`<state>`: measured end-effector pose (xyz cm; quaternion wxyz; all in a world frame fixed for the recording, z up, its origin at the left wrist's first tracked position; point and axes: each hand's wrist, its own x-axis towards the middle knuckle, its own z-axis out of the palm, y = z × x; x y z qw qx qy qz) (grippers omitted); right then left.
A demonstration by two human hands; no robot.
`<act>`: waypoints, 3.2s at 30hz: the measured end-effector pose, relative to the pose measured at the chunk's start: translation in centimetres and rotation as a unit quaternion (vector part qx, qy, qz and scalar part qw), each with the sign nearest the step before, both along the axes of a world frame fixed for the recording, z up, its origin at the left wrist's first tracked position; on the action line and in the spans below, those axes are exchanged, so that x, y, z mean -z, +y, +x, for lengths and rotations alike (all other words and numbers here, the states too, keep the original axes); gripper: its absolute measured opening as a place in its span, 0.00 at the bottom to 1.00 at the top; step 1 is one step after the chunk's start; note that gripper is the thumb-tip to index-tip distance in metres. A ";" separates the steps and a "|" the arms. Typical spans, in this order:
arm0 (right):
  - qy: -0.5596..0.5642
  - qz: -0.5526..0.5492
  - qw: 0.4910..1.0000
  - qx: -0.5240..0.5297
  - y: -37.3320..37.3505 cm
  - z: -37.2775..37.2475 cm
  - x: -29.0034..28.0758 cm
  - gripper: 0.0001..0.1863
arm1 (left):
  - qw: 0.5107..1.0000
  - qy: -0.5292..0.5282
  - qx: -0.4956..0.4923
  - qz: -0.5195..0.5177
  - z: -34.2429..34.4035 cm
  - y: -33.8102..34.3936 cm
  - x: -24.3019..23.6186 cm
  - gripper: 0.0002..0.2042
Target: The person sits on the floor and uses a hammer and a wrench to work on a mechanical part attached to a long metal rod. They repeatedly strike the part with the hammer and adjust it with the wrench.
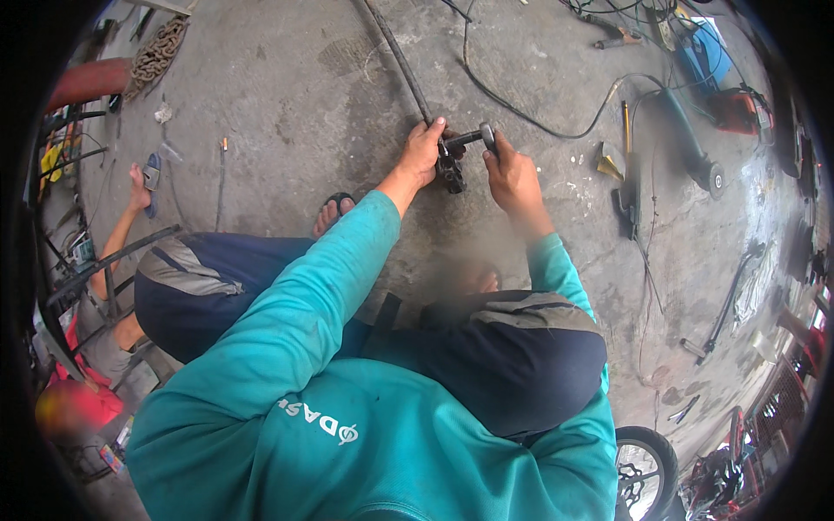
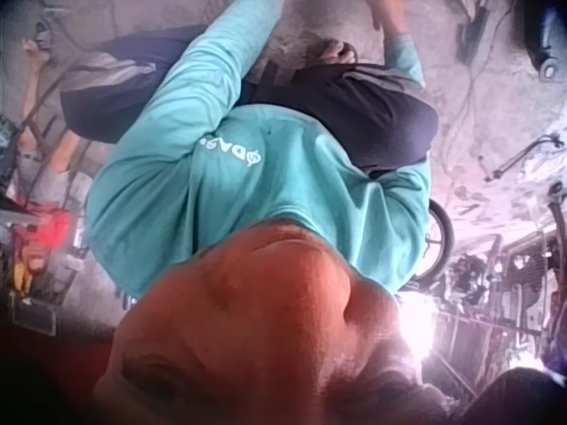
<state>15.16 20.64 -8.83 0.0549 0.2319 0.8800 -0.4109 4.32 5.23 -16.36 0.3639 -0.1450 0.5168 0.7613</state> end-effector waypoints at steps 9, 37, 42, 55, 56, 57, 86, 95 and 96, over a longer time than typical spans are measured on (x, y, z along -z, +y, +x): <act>-0.099 -0.262 0.959 0.045 1.0 -1.7 -5.5 0.31 | 0.999 0.038 0.006 -0.006 0.3 0.4 -1.0 0.17; 0.330 -0.010 0.904 -0.273 -2.5 1.8 -6.9 0.14 | 0.981 0.046 -0.059 -0.177 0.1 1.8 -2.6 0.12; 0.290 -0.067 0.936 -0.186 -3.5 -0.9 -8.4 0.04 | 0.968 0.067 -0.017 -0.243 0.0 2.1 -4.3 0.15; 0.154 -0.083 0.975 -0.134 -3.9 -12.9 -9.7 0.17 | 0.993 0.038 -0.113 -0.014 1.0 1.2 0.4 0.09; 0.143 -0.100 0.977 -0.122 -4.0 -13.8 -9.3 0.18 | 0.993 0.051 -0.097 -0.053 0.9 1.1 -0.5 0.10; 0.122 -0.099 0.981 -0.117 -3.9 -14.9 -8.9 0.18 | 0.990 0.063 -0.083 -0.092 0.8 1.0 -1.6 0.11; 0.217 -0.217 0.942 -0.135 -3.1 -3.7 -10.1 0.13 | 0.984 0.063 0.020 -0.164 0.0 0.9 1.1 0.13; 0.245 -0.144 0.952 -0.111 -3.6 -6.0 -9.2 0.08 | 0.981 0.088 -0.002 -0.173 0.1 1.8 -1.1 0.11; 0.251 -0.152 0.951 -0.096 -3.8 -6.9 -9.0 0.08 | 0.982 0.085 -0.010 -0.172 0.1 1.6 -1.2 0.12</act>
